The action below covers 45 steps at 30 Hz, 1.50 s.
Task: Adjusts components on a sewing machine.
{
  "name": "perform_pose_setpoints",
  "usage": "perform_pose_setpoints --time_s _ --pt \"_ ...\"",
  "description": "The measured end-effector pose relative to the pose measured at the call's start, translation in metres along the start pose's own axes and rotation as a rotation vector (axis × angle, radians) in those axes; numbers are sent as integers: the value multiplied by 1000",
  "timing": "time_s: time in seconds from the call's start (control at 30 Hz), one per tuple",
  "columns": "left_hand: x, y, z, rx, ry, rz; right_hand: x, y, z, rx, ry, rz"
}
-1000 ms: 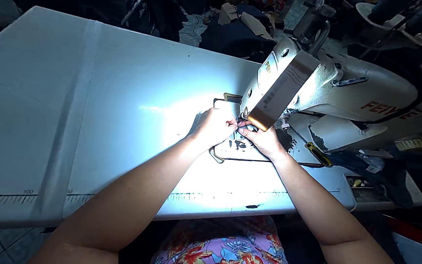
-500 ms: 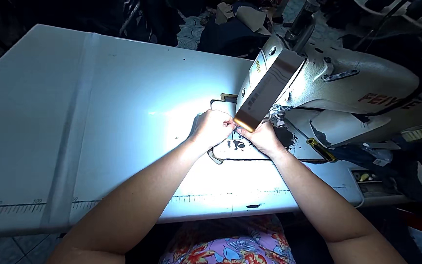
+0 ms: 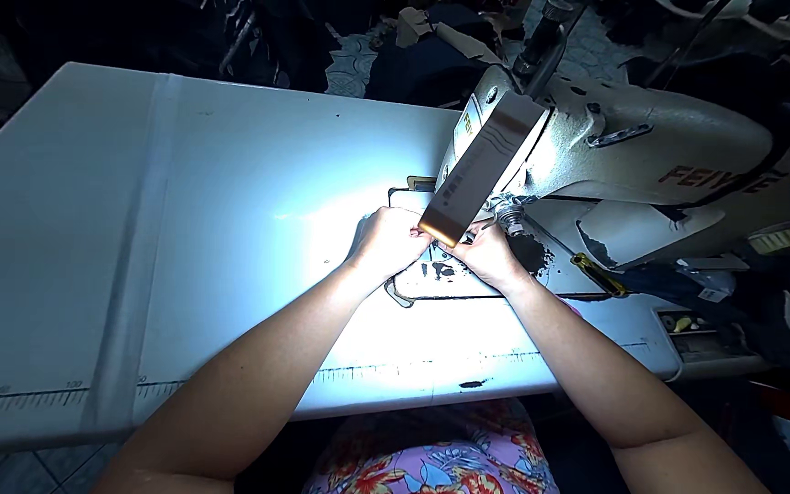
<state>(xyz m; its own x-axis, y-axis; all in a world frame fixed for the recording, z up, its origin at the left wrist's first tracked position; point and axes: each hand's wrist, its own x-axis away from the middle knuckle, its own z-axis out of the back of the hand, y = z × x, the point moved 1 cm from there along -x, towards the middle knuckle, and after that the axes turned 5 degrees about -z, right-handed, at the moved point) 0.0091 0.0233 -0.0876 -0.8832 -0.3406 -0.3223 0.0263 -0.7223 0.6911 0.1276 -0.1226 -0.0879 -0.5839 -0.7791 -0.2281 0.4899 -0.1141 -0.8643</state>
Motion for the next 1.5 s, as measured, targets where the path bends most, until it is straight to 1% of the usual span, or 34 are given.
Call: perform_pose_setpoints --time_s 0.17,0.37,0.63,0.77,0.9,1.0,1.1,1.13,1.2,1.3,1.33,1.4,1.43,1.47,1.5 --pt "-1 -2 -3 0 22 -23 1 0 1 1 -4 -34" --pt "-2 -4 -4 2 0 6 0 2 0 2 6 -6" --pt "-2 -3 -4 10 2 13 0 -1 -1 13 5 -33" --pt "-2 -2 -4 4 13 9 0 -2 -1 52 28 -12" --pt "-1 -2 -4 7 35 -20 0 2 -1 -7 68 29" --pt "-1 -1 -5 -7 50 -46 -1 4 -2 -42 65 31" --pt "0 0 -6 -54 61 -78 -3 8 -3 -48 50 87" --pt "1 1 -7 -91 63 -99 -4 8 -3 -31 42 93" --pt "5 4 -7 -192 90 -211 -4 8 -2 29 54 61" --pt "14 12 -6 -276 147 -439 -6 1 4 152 126 -94" --pt "18 14 -5 -271 182 -481 -6 -1 7 200 166 -103" --pt "22 16 -3 -228 295 -552 -7 -3 14 263 236 -59" --pt "23 17 -1 -199 354 -584 -7 -5 18 234 256 -66" --pt "23 17 1 -177 400 -605 -7 -6 20 143 278 -91" --pt "23 18 3 -159 423 -613 -8 -4 21 -13 304 -132"
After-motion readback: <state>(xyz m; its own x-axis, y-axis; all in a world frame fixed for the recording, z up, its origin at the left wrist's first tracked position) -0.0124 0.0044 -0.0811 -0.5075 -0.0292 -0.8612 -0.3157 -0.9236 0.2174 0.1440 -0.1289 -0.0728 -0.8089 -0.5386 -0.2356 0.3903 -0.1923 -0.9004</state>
